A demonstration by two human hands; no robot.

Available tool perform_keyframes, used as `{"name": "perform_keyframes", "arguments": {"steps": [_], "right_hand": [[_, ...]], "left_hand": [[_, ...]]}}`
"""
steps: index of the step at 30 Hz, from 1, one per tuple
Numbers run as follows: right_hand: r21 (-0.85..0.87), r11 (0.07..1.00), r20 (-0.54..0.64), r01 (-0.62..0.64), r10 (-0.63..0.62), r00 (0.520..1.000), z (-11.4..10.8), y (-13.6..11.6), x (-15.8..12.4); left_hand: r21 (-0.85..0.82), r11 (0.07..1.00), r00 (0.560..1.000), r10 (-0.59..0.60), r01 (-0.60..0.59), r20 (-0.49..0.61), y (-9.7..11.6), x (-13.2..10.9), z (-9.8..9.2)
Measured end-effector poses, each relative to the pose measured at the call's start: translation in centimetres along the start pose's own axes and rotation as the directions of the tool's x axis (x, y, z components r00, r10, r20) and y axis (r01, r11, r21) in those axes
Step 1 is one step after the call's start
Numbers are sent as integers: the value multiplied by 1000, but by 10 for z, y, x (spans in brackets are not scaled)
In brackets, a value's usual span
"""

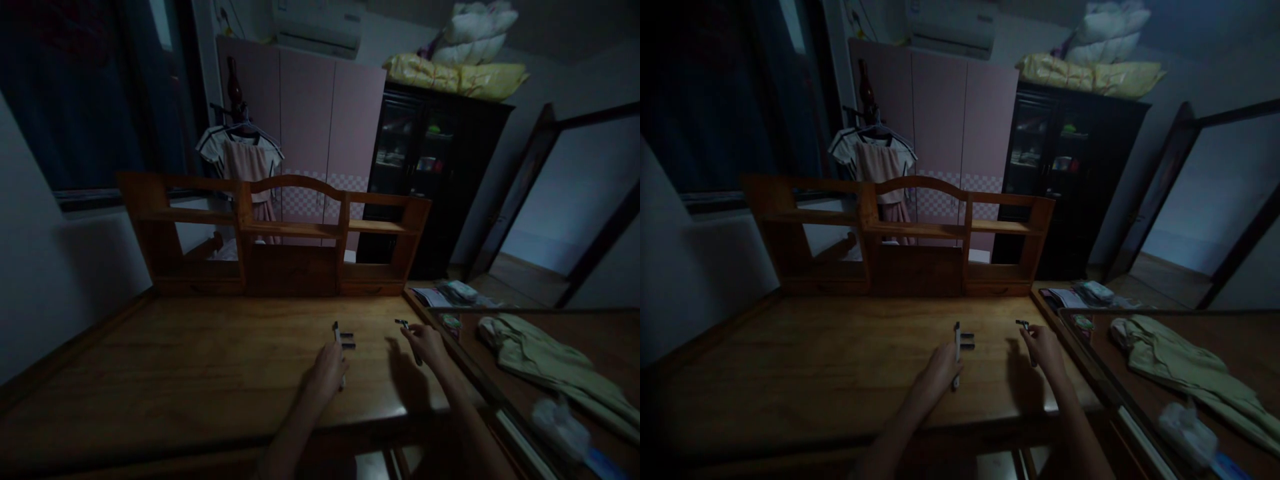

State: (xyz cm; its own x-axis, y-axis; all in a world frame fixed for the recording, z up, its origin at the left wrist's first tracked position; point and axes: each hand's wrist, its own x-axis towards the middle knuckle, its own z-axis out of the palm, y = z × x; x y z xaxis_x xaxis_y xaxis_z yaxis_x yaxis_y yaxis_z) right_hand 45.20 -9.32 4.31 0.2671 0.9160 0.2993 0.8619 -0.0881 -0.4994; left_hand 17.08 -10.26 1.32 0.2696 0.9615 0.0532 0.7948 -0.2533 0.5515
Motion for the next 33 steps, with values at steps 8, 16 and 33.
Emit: {"name": "perform_keyframes", "arguments": {"steps": [8,16,33], "right_hand": [[-256,967,8,-12,14,1000,-3,44,5],[-315,949,36,1,11,999,-6,58,6],[-231,972,-250,46,-105,963,-31,23,-68]], "left_hand": [[-141,980,990,142,-142,-15,103,23,70],[-240,968,997,59,-69,-49,119,28,94],[-238,941,969,245,-239,-4,56,-53,9]]}}
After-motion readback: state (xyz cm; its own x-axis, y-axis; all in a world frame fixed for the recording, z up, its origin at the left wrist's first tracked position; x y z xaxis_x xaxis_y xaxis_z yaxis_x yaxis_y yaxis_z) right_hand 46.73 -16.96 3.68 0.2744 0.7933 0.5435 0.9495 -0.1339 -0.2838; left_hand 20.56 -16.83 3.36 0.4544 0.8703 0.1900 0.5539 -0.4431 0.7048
